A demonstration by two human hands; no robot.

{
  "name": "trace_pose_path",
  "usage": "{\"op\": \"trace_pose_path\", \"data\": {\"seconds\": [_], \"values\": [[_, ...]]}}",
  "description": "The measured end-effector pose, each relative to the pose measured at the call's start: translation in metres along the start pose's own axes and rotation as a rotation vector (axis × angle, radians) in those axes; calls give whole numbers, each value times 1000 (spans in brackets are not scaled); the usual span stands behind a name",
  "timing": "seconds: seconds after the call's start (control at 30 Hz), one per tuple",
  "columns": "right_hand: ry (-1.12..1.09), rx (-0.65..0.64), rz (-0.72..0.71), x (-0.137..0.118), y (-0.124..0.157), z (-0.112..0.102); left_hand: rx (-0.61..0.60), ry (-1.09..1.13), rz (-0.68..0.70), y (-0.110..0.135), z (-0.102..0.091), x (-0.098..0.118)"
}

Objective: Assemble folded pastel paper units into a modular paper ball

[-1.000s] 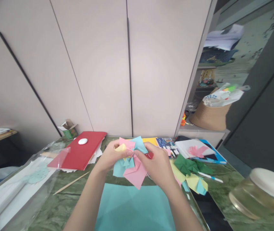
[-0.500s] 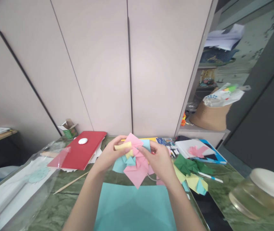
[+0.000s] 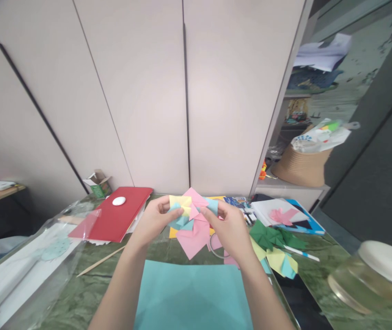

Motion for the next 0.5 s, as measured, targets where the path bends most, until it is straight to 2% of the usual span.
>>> {"op": "trace_pose_path", "data": {"seconds": [0.3,0.5], "values": [[-3,32,32,-2,1,0,29,-77,48,1,2,5],[20,65,20,-4,1,-3,6,-31,41,1,5,6]]}}
Point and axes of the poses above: each hand's wrist, its own y-axis away from the middle knuckle, its own z-axis out of the palm, x = y × z, the point moved 3 cm from there along -y, towards the middle knuckle, and after that the axes turned 11 degrees about x, right-handed, at the moved point
